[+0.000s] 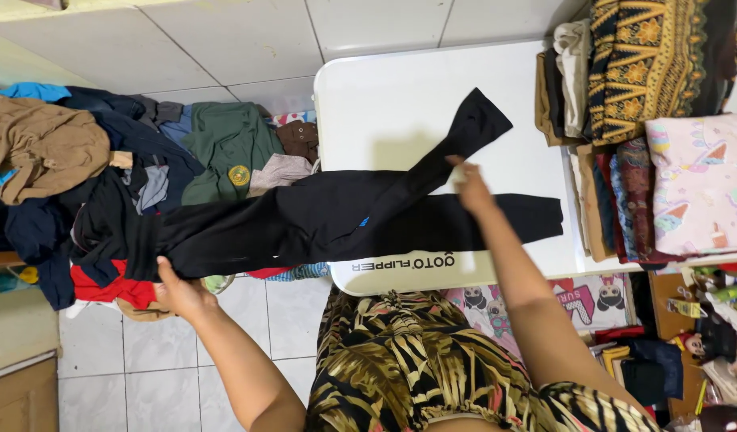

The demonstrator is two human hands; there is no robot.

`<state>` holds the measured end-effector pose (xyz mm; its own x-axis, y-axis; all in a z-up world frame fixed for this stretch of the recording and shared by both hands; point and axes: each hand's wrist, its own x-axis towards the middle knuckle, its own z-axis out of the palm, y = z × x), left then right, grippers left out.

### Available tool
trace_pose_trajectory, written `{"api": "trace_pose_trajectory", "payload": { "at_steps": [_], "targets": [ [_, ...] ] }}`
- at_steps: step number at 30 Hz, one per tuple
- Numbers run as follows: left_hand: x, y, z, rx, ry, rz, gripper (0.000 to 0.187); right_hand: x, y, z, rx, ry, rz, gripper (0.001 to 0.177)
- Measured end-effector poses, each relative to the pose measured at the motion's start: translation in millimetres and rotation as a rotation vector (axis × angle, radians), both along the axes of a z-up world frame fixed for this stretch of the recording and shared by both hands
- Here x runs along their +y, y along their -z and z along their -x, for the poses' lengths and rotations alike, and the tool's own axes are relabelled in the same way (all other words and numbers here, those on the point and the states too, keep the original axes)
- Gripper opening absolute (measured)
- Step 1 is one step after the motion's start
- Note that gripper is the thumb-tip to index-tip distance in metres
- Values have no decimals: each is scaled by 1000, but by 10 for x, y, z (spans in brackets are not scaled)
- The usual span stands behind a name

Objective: The person folds several items of clothing on a white folding board, including a pink patterned cloth, black trousers, and a brown shirt. The folded items are stacked and then placed into a wooden wardrobe.

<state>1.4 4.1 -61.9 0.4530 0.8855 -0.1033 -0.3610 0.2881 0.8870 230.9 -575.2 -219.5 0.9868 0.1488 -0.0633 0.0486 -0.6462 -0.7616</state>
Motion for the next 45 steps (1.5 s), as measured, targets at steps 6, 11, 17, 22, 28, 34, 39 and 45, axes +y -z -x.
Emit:
{"api": "trace_pose_trajectory", "payload": {
  "at_steps": [6, 11, 17, 22, 28, 34, 39, 45],
  "targets": [
    [-6, -139, 98, 60, -42, -51, 30, 1175, 159, -198, -503, -644, 739, 19],
    [101, -281, 285, 86, -101, -62, 34, 796, 180, -54, -514, -584, 312, 21],
    [54, -208, 328, 145, -117, -11, 32, -51, -74, 1337, -485, -678, 201, 39],
    [47, -121, 281, 102, -78, -22, 31, -173, 26, 1397, -410, 248, 154, 28],
    [39, -15, 109, 91, -57, -2, 28, 224, 463, 309, 315, 593, -336, 63],
    [140, 95, 109, 73, -53, -63, 32, 346, 222, -279, 601, 437, -903, 21],
    [509, 216, 289, 26, -134, -42, 41, -827, -636, -233, 97, 514, -1443, 10],
    [838, 251, 413, 68, -180, 68, 50, -1387, -442, 459, 85, 852, -1287, 16]
  ]
}}
